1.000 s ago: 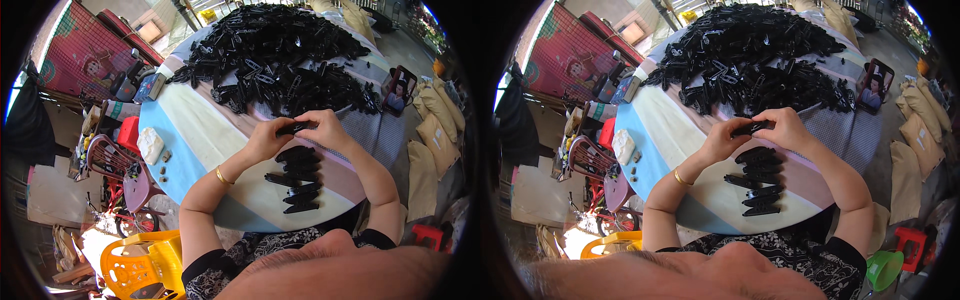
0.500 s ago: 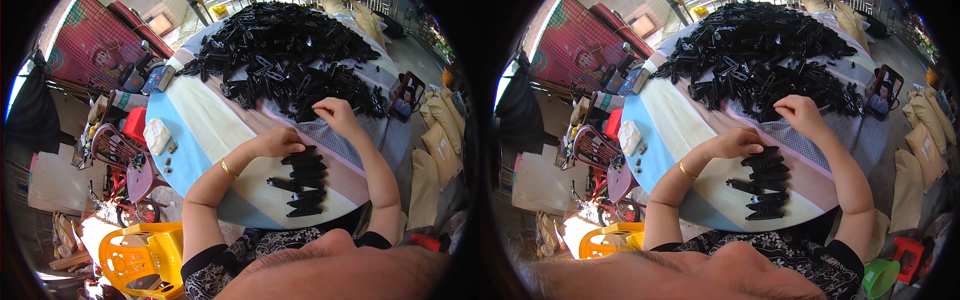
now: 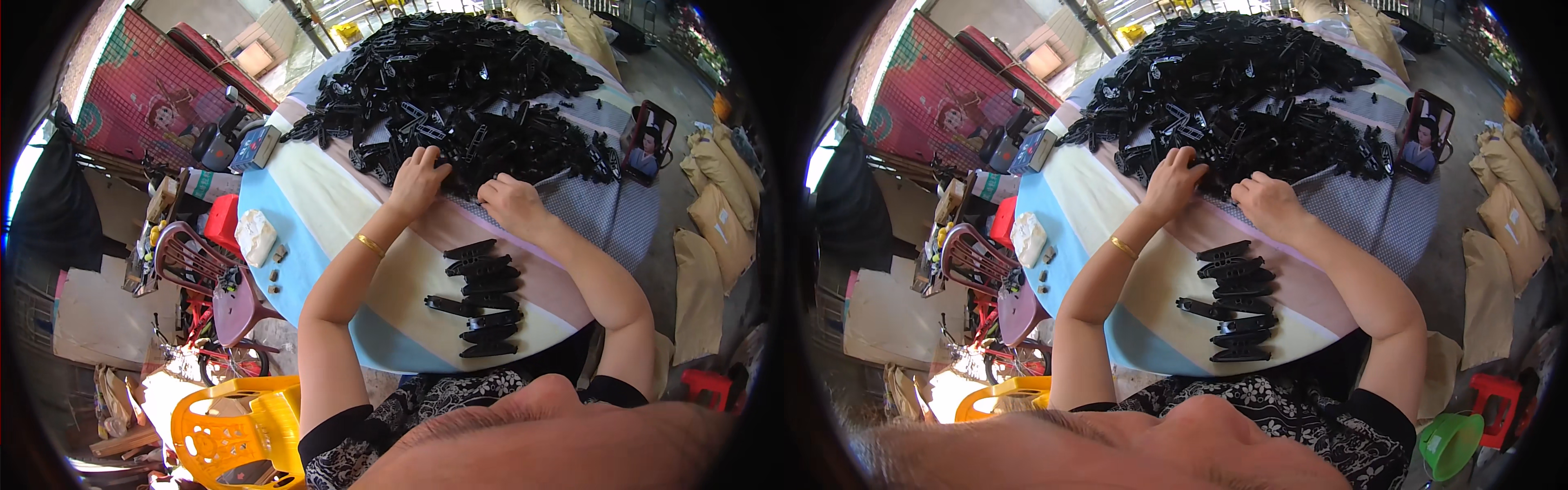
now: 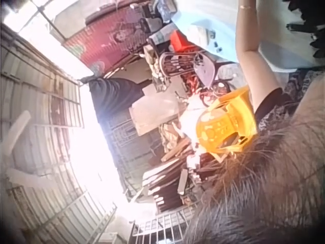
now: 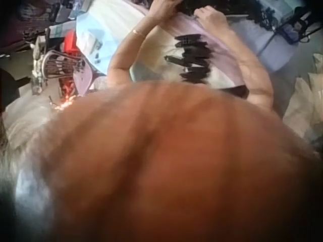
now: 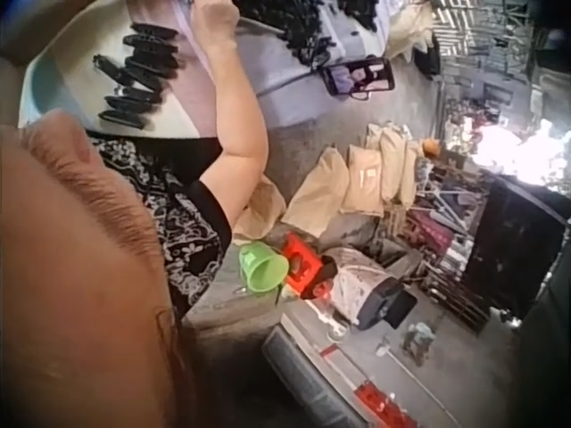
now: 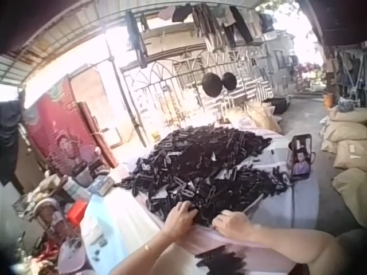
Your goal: The person is manually assembling black plastic hair claw clips from a large pile on a table.
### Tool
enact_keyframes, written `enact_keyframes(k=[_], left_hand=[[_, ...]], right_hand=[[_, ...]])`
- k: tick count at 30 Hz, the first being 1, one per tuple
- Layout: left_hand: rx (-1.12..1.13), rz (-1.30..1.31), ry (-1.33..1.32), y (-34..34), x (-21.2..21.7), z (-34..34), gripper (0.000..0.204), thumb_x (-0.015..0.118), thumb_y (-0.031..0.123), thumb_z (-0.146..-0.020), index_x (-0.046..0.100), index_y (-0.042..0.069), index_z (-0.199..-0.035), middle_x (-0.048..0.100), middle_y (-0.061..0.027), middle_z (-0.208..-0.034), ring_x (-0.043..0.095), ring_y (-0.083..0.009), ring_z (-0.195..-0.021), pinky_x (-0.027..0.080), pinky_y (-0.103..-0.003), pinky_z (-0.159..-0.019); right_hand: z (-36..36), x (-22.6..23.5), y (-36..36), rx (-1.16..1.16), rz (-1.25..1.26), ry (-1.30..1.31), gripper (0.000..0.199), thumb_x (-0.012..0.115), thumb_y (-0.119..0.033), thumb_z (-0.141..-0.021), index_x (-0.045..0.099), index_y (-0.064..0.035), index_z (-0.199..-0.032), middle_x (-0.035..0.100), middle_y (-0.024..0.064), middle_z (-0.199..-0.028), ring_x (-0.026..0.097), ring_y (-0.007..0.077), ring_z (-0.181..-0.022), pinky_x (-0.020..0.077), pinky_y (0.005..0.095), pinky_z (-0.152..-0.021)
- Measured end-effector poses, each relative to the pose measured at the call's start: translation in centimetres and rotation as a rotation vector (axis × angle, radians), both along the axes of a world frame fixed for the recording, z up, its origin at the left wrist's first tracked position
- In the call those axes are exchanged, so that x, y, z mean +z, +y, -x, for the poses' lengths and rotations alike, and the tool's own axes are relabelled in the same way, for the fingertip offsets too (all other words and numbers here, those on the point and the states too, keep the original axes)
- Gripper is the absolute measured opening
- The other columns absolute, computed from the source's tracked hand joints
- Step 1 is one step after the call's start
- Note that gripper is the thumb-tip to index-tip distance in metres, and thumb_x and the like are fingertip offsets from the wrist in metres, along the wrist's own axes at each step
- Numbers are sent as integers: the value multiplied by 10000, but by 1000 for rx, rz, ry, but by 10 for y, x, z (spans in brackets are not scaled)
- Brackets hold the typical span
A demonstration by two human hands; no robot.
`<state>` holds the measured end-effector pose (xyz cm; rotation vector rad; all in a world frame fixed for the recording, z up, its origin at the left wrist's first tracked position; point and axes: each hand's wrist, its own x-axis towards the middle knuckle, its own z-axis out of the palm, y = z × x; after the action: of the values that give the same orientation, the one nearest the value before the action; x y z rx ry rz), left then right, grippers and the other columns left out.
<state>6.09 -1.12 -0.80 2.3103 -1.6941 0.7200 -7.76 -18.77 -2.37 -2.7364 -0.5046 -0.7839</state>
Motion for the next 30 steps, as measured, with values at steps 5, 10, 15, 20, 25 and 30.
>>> enact_keyframes(k=[5, 10, 15, 20, 25, 30], left_hand=[[-95, 470, 636, 1, 6, 20, 276, 593, 15, -792, 496, 19, -1050, 536, -149, -1106, 561, -256, -933, 466, -320, -803], [-116, 644, 1388, 8, 5, 41, 237, 536, 66, -885, 474, 6, -1106, 579, -46, -879, 569, -87, -690, 455, -207, -598], [-114, 243, 1243, 19, 6, 56, 343, 617, 43, -793, 548, 30, -1129, 535, -36, -948, 555, -116, -821, 468, -238, -735], [-72, 327, 1552, 14, 8, 63, 311, 671, 36, -754, 566, 3, -1045, 584, -11, -887, 543, -72, -776, 461, -213, -702], [-134, 549, 1696, 15, 3, 65, 301, 691, 12, -737, 582, 27, -1017, 597, 6, -875, 534, -53, -754, 444, -188, -660], [-179, 556, 1747, 14, -1, 67, 312, 697, 22, -748, 581, 23, -1038, 606, -16, -869, 548, -73, -715, 456, -199, -656]], right_hand=[[2, 8, -4, -45, -136, -68, 100, 635, -80, -707, 598, -71, -800, 585, 41, -760, 551, 217, -792, 481, 319, -654], [2, 12, -9, -40, -334, -148, 69, 653, -77, -724, 620, -59, -782, 625, 75, -772, 595, 255, -750, 490, 330, -647], [4, 28, -4, -53, -467, -206, 122, 687, -63, -713, 625, -28, -813, 630, 98, -781, 614, 277, -685, 496, 327, -599], [10, 35, 8, 101, -682, -79, 124, 678, 22, -698, 618, -9, -802, 617, 86, -770, 589, 223, -653, 483, 299, -577], [15, 41, 16, 181, -455, -186, 152, 695, 34, -664, 629, -16, -792, 619, 95, -783, 591, 236, -706, 486, 295, -596], [16, 40, 21, 170, -459, -209, 140, 692, 15, -666, 633, -24, -786, 620, 88, -780, 595, 240, -711, 491, 307, -604]])
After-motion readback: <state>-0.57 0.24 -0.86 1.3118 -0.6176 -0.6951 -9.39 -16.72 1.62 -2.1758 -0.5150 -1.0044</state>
